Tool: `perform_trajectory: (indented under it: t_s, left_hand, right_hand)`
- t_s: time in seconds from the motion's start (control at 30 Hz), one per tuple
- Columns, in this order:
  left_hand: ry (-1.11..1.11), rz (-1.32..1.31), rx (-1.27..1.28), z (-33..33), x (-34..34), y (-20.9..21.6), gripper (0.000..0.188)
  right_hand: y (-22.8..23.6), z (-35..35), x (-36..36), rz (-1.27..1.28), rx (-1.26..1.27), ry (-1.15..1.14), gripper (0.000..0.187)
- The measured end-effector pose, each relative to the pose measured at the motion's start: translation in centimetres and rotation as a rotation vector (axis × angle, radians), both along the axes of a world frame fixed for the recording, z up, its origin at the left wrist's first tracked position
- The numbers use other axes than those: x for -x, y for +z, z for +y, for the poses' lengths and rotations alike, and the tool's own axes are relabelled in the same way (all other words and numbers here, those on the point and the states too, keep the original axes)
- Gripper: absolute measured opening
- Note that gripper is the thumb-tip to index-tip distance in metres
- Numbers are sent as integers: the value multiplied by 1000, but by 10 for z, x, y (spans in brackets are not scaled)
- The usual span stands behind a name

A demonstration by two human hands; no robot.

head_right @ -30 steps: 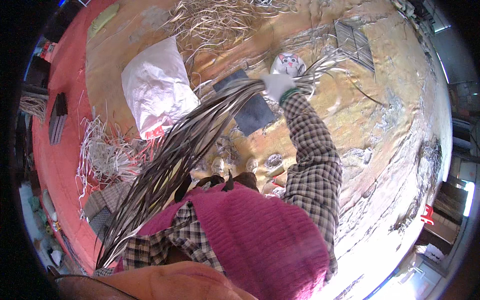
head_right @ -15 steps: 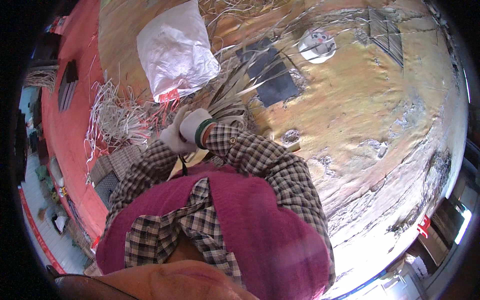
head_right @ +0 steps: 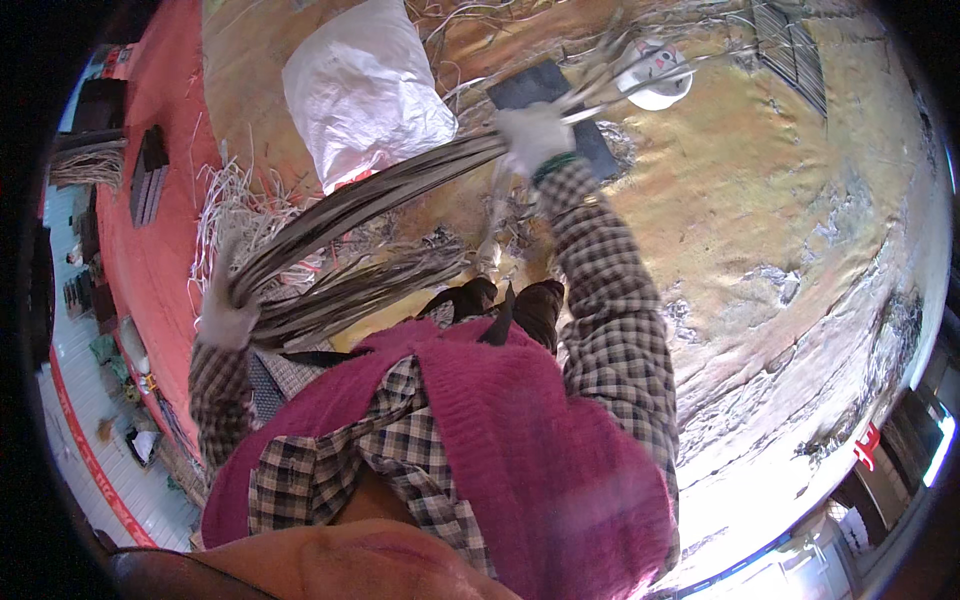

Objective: The person gathers metal strips from a metal grate, straightens them by hand, and cuts them into shorter pieces using red-handled shears. The cut pieces are placed into a white plastic bag on the floor.

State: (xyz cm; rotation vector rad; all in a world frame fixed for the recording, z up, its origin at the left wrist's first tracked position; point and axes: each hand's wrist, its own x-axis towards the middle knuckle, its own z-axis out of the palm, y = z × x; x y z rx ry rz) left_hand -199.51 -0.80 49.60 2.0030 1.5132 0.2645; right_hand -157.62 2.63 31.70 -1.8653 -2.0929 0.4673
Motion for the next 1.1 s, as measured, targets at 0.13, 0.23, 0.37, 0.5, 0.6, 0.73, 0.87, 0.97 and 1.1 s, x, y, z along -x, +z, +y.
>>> perform_trajectory:
  t_s: [0.13,0.23,0.37,0.5,0.6,0.73,0.87,0.97,1.1]
  left_hand:
    - [202,-204,12,-12,86,18,78]
    - [307,-260,115,-20,151,0,73]
    - [257,373,425,-29,193,-54,75]
    - [29,463,217,-8,128,-71,101]
    - [-104,-146,-7,22,16,-99,111]
    - [-417,-316,126,-4,-91,-161,107]
    - [-267,-118,223,-16,-108,-188,93]
    - [-176,3,304,-13,-94,-170,87]
    - [-234,-32,493,-1,-74,-134,70]
  right_hand:
    - [-4,12,-58,-147,-195,-1,21]
    - [3,20,-56,-134,-211,29,24]
    - [14,21,-4,-175,83,117,19]
    - [44,-2,63,-193,189,459,25]
    - [53,-18,132,-148,321,537,17]
    - [39,-34,169,-12,412,639,23]
    - [27,-40,161,-115,389,642,19]
    - [29,-42,138,-16,162,597,14]
    - [28,-38,96,26,117,451,12]
